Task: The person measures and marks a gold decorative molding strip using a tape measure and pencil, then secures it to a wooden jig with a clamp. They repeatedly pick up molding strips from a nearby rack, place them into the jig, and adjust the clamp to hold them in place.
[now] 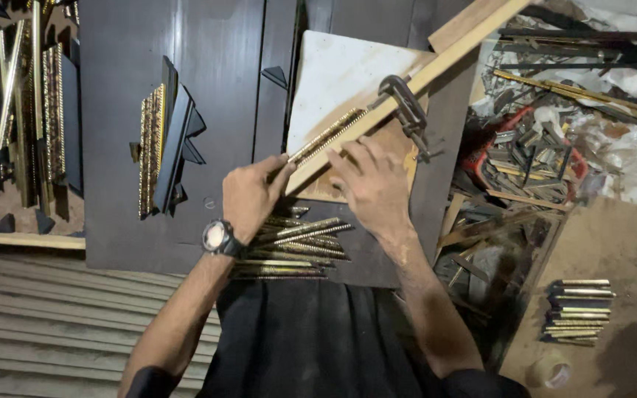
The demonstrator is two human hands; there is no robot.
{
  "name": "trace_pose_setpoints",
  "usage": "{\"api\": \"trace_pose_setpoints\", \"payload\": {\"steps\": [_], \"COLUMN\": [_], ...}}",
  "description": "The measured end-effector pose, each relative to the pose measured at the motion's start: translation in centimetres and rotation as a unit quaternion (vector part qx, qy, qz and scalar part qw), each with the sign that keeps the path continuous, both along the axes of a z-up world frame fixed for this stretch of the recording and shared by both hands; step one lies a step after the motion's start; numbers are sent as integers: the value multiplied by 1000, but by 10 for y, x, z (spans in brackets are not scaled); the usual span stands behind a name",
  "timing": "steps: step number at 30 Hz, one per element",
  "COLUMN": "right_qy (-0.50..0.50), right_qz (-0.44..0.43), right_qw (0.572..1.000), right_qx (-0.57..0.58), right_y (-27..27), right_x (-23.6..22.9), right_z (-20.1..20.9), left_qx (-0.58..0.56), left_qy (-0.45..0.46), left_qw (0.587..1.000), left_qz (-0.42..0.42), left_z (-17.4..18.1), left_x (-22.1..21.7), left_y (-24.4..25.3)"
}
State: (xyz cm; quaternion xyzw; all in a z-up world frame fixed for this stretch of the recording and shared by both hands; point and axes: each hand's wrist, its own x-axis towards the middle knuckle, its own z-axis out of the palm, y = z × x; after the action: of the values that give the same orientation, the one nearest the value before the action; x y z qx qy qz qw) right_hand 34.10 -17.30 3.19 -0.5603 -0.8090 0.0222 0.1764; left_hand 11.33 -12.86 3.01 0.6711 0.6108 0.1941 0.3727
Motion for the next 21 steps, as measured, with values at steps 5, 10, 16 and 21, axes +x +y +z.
{"api": "trace_pose_setpoints", "payload": {"steps": [5,10,16,21], "right_qy": [-24,-41,41,18], "right_qz": [98,-30,24,40], "right_qw": [994,997,999,998], "right_qx": [33,61,6,42], "right_y": [59,141,104,51], "right_x": [9,22,0,-5], "right_z": [-34,-39,-9,-6], "left_qx": [153,187,175,152], "left_qy": [54,55,274,220], "left_qw": [985,975,935,951], "left_qz": [-66,104,143,158], "left_z": [7,4,-14,-54], "left_x": [-13,-73,-160,-168], "left_y": [5,3,17,-18]}}
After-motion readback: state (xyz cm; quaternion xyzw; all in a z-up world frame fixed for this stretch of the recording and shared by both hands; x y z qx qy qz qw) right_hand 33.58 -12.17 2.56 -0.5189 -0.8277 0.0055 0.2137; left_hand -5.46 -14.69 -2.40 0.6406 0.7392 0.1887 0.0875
